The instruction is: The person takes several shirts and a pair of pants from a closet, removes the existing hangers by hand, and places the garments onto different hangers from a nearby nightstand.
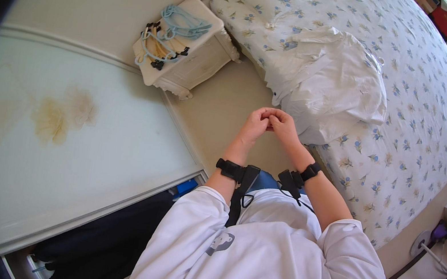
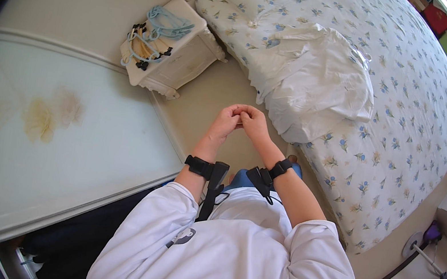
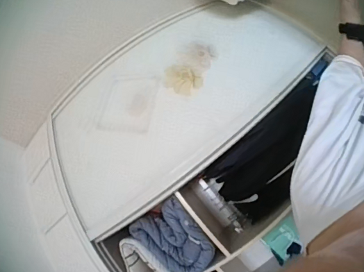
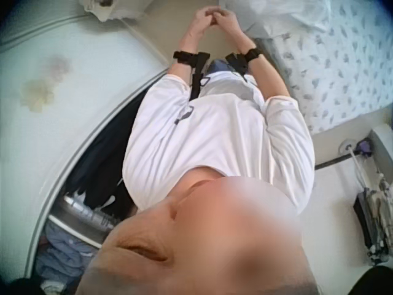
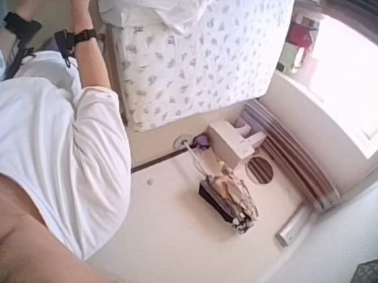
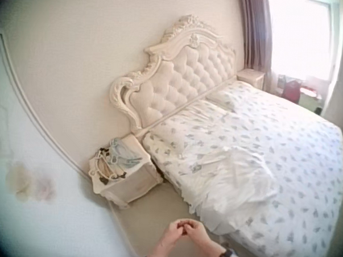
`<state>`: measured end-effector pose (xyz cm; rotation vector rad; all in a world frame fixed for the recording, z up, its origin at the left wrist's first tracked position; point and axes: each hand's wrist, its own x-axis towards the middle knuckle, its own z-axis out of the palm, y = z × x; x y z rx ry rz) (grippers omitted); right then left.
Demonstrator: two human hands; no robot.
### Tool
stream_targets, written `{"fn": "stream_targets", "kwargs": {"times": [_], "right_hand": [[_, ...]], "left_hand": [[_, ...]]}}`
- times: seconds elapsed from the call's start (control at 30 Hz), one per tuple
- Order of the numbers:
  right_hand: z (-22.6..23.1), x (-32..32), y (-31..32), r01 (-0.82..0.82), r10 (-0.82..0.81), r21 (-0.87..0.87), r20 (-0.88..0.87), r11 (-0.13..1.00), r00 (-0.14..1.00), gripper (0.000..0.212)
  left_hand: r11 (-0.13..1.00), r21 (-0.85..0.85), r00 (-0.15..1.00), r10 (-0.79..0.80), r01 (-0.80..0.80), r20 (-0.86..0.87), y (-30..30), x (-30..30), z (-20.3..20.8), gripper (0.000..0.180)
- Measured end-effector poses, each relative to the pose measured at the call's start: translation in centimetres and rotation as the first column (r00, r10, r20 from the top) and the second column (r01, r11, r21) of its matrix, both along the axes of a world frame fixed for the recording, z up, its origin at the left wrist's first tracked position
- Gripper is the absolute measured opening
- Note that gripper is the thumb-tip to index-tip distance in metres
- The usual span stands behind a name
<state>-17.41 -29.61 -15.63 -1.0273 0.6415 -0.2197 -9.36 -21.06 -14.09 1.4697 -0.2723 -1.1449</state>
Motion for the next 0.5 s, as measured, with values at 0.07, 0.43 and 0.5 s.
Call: {"fn": "stream_targets", "kwargs": {"times": [0.07, 0.43, 0.5], "right_hand": [[-4.0, -2.9, -6.7, 0.034, -0.04, -0.077, -0.087, 0.996, 0.995, 0.018], [-14.9, -14.0, -28.2, 0.22, -0.373, -0.33, -0.53, 0.918, 0.761, 0.023], [-17.2, -15.3, -31.4, 0.184, -0.411, -0.421, -0.548, 0.888, 0.728, 0.025]], "left_hand": [[0.997, 0.009, 0.996, -0.071, 0.072, -0.051, -6.2, -2.1, -1.0, 0.025], [0.949, 0.215, 0.968, -0.204, 0.232, -0.144, -21.0, -4.6, -4.3, 0.028], [0.955, 0.24, 0.977, -0.135, 0.172, -0.163, -21.9, -4.4, -5.2, 0.028]]}}
